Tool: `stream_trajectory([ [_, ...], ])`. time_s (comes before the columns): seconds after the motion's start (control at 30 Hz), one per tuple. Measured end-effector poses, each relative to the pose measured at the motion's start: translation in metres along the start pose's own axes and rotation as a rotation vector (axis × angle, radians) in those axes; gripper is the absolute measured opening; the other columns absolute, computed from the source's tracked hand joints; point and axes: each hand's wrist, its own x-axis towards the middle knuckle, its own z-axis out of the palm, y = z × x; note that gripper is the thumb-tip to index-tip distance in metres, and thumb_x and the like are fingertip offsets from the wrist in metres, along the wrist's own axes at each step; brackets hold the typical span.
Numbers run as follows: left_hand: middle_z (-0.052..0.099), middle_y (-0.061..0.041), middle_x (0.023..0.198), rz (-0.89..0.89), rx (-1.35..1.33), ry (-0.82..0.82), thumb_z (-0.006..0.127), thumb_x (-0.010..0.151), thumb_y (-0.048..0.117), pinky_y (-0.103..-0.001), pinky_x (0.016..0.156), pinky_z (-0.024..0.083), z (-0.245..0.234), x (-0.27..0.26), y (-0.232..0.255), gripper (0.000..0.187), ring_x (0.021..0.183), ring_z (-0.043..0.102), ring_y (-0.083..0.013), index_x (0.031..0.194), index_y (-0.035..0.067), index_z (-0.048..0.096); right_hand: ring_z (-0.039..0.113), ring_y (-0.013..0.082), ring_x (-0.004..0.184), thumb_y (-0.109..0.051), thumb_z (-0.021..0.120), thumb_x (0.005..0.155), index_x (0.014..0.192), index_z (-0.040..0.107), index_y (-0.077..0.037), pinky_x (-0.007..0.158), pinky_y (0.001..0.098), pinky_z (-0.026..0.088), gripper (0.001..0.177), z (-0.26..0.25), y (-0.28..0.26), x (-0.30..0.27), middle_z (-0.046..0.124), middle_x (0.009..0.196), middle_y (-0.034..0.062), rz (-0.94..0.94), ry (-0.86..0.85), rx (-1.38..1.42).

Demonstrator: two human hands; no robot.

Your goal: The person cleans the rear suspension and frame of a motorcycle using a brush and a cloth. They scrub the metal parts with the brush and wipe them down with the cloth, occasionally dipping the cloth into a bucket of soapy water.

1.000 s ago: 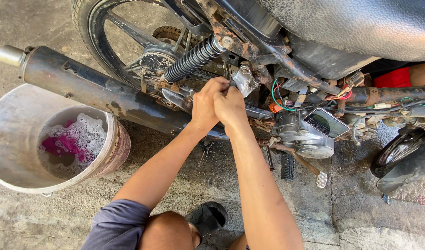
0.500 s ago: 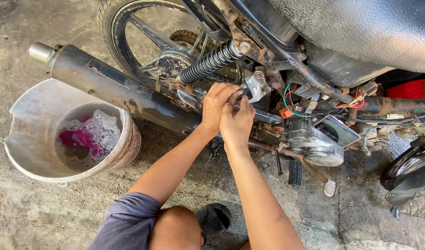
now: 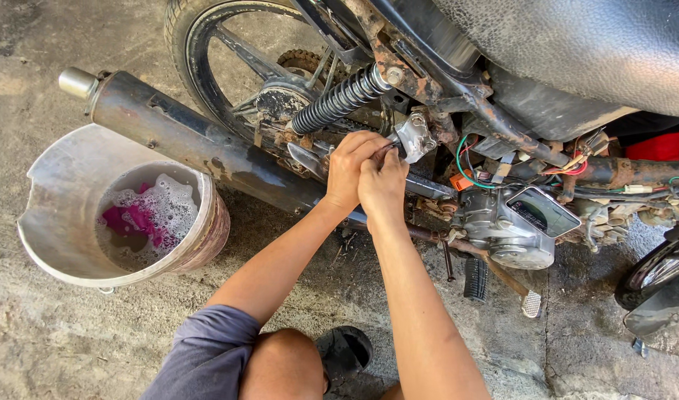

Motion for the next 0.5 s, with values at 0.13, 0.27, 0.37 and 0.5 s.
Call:
stream_trajectory([
  [0.13, 0.068, -0.04, 0.092, -0.028, -0.051, -0.004, 0.062, 0.096, -0.006, -0.069, 0.082, 0.054, 0.004, -0.002, 0.004, 0.017, 0.089, 0.061, -0.0615, 0.108, -0.017, 0.067, 0.047, 0.0569, 0.13, -0.026, 0.053, 0.095, 0.157, 0.029, 0.01, 0.099, 0.0654, 0.051, 0.076, -0.001, 0.01, 0.014, 0.028, 0.154, 0.0346, -0.028, -0.053, -0.093],
  [0.27, 0.076, -0.016, 0.094, -0.066, 0.025, -0.039, 0.068, 0.096, 0.011, -0.048, 0.08, 0.061, 0.014, -0.015, -0.028, 0.018, 0.088, 0.071, -0.0386, 0.112, 0.003, 0.074, 0.053, 0.0577, 0.12, -0.026, 0.054, 0.093, 0.147, 0.037, 0.012, 0.087, 0.0616, 0.055, 0.068, -0.003, 0.012, 0.02, 0.031, 0.148, 0.0356, -0.021, -0.081, -0.109],
  [0.37, 0.077, -0.012, 0.096, -0.116, -0.01, -0.067, 0.066, 0.1, 0.015, -0.039, 0.084, 0.061, 0.01, -0.012, -0.023, 0.022, 0.089, 0.073, -0.0317, 0.117, 0.004, 0.073, 0.057, 0.0582, 0.109, -0.024, 0.054, 0.092, 0.133, 0.05, 0.011, 0.081, 0.0595, 0.055, 0.054, -0.008, 0.008, 0.022, 0.036, 0.14, 0.0369, -0.054, -0.109, -0.149],
  [0.5, 0.076, 0.012, 0.097, -0.135, 0.084, -0.061, 0.072, 0.096, 0.035, -0.027, 0.079, 0.061, 0.028, -0.02, -0.054, 0.023, 0.085, 0.073, -0.013, 0.116, 0.024, 0.075, 0.06, 0.0576, 0.101, -0.024, 0.054, 0.091, 0.122, 0.055, 0.01, 0.079, 0.058, 0.054, 0.047, -0.013, -0.007, 0.016, 0.042, 0.133, 0.037, -0.065, -0.14, -0.156],
])
